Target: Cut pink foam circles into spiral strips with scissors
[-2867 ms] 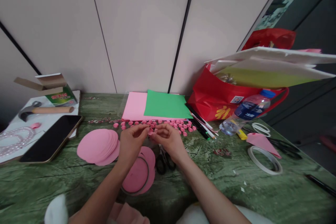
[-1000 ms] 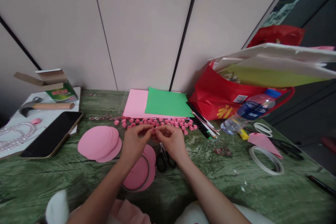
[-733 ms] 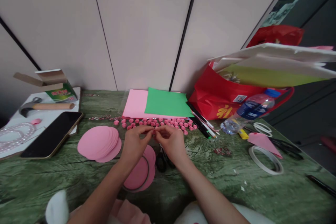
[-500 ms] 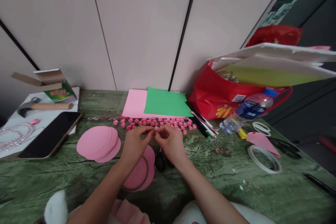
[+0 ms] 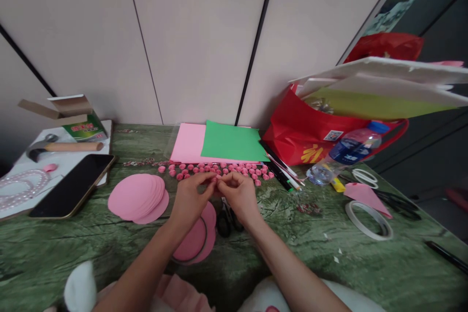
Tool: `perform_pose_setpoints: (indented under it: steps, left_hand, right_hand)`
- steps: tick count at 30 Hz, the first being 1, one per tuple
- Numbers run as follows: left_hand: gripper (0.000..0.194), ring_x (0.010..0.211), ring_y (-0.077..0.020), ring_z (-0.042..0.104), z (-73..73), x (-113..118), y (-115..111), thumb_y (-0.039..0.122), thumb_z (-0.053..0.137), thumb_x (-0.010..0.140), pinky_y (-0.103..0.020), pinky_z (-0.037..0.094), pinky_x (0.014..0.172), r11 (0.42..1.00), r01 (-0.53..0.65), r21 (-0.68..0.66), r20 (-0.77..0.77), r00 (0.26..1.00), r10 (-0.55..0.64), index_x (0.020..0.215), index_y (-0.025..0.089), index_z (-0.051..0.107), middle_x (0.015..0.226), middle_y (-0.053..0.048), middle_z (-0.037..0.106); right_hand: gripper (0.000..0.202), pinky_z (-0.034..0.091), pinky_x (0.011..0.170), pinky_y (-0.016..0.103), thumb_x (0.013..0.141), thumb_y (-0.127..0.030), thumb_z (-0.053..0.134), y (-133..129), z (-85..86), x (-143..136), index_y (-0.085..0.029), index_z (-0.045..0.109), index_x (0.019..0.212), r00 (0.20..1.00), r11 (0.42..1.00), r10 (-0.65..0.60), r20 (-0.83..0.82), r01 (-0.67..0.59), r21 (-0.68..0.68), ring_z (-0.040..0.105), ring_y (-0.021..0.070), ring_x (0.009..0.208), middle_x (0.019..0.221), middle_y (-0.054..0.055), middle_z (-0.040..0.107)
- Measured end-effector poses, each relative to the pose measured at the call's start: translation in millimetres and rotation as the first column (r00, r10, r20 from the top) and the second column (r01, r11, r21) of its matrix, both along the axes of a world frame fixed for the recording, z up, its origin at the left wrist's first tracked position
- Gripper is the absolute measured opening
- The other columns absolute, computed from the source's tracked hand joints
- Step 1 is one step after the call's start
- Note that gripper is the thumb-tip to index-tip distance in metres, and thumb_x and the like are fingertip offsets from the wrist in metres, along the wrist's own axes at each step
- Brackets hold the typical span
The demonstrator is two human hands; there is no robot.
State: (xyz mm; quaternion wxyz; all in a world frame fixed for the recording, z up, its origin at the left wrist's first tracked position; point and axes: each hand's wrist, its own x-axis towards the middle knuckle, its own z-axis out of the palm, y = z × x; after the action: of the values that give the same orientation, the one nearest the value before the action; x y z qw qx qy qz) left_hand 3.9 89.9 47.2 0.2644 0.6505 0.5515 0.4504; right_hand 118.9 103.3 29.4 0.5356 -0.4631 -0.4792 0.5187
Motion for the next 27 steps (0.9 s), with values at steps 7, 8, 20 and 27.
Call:
perform_pose_setpoints:
  steps: [7,8,20,27]
  left_hand:
    - [0.021,0.072,-0.0185,0.064,-1.8,-1.8,3.0,0.028,0.06,0.066,-0.029,0.051,0.068,0.987,0.031,-0.156,0.291,0.957,0.015,0.078,0.012,0.065,0.077,-0.007,0.069]
    - [0.02,0.071,-0.0185,0.064,-1.9,-2.1,3.0,0.028,0.06,0.066,-0.029,0.051,0.067,0.986,0.027,-0.166,0.284,0.959,0.022,0.076,0.012,0.065,0.075,-0.007,0.069]
    - [0.017,0.073,-0.0186,0.063,-2.3,-3.8,3.7,0.025,0.059,0.065,-0.032,0.051,0.071,0.994,-0.014,-0.107,0.169,0.985,0.032,0.077,0.015,0.066,0.079,-0.007,0.068]
    - [0.025,0.075,-0.0172,0.064,-0.4,0.6,2.9,0.021,0.059,0.063,-0.032,0.052,0.074,0.994,0.054,-0.097,0.237,0.971,-0.03,0.087,0.015,0.064,0.084,-0.005,0.068]
  right_hand:
    - [0.008,0.046,0.052,0.022,0.065,-0.023,0.056,-3.4,-0.6,1.0,-0.017,0.057,0.061,0.98,0.986,-0.039,0.197,0.006,0.166,0.056,0.0121,0.053,0.058,0.0,0.06]
    - [0.008,0.046,0.053,0.022,0.066,-0.023,0.055,-3.9,-0.8,1.1,-0.017,0.057,0.062,0.974,0.982,-0.049,0.223,0.006,0.189,0.056,0.012,0.053,0.058,0.0,0.06]
    - [0.007,0.045,0.052,0.022,0.067,-0.023,0.054,-2.2,-4.8,2.1,-0.018,0.057,0.063,0.954,0.975,-0.041,0.297,-0.026,0.219,0.056,0.0121,0.052,0.058,0.0,0.06]
    - [0.007,0.046,0.051,0.024,0.064,-0.023,0.056,-0.2,-2.3,3.2,-0.017,0.055,0.06,0.981,0.991,-0.003,0.195,-0.023,0.132,0.056,0.0132,0.052,0.057,0.0,0.06]
